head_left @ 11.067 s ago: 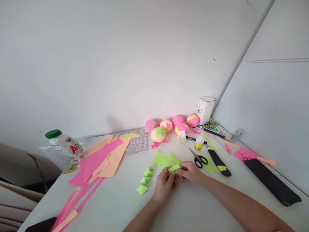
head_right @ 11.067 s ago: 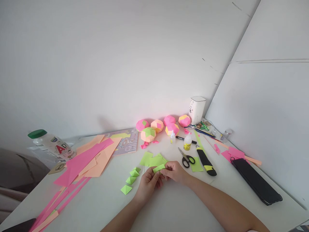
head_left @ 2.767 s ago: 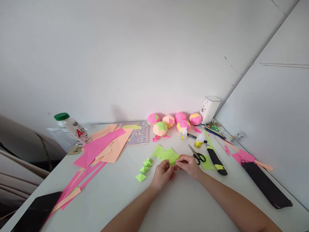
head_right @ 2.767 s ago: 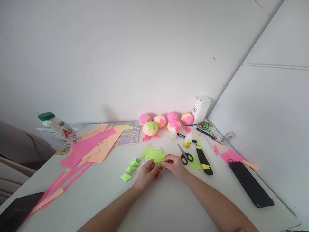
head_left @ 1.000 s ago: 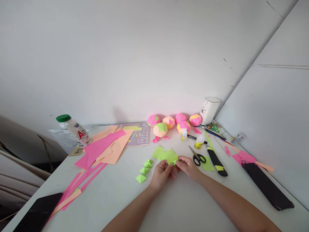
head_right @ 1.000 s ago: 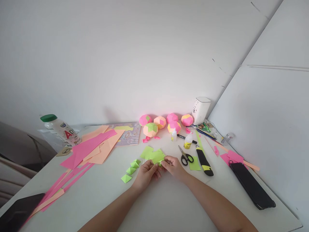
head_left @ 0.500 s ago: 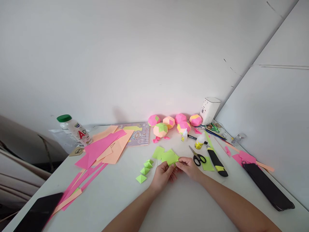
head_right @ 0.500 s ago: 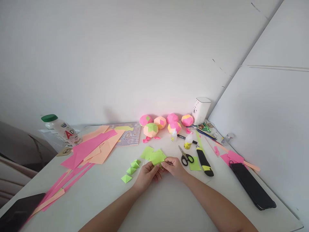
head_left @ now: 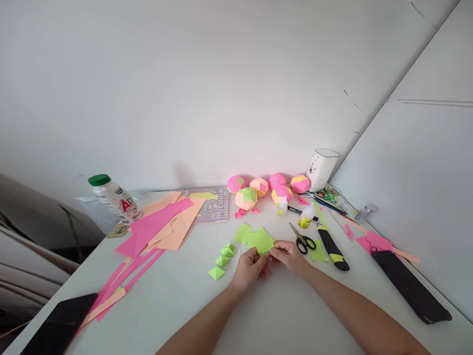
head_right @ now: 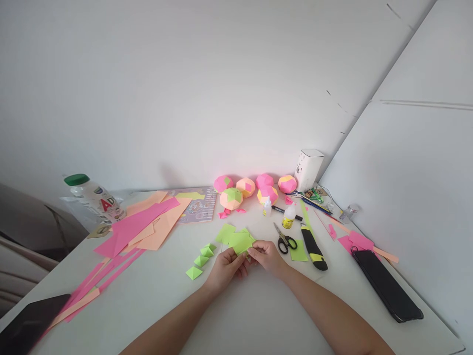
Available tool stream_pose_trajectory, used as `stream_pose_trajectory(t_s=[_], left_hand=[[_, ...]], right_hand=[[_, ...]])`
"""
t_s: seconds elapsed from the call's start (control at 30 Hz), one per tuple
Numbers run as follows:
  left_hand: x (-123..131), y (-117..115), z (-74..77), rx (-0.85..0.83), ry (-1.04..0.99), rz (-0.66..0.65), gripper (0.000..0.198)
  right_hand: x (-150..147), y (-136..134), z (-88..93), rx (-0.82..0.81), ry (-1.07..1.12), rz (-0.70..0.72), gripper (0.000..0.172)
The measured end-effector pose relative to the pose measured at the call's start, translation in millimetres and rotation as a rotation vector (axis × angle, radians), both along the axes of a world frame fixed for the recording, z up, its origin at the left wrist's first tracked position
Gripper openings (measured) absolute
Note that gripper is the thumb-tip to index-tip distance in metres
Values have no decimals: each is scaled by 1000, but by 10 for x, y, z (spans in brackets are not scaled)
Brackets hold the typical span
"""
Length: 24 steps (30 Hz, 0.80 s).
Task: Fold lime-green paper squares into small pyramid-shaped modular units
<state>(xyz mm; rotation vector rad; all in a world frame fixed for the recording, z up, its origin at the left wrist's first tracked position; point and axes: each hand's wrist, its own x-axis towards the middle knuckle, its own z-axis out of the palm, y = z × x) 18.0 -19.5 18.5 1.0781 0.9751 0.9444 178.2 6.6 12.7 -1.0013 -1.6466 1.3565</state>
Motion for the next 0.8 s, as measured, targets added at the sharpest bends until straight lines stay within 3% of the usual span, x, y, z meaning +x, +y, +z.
stream_pose_trajectory(t_s=[0.4,0.8], left_hand=[[3,1,-20,4,4,-2,36],[-3,-19,29,4,36,-54,29]], right_hand=[[-6,-15,47,21,-4,-5,30],[0,5,-19,49,-5,7,30]])
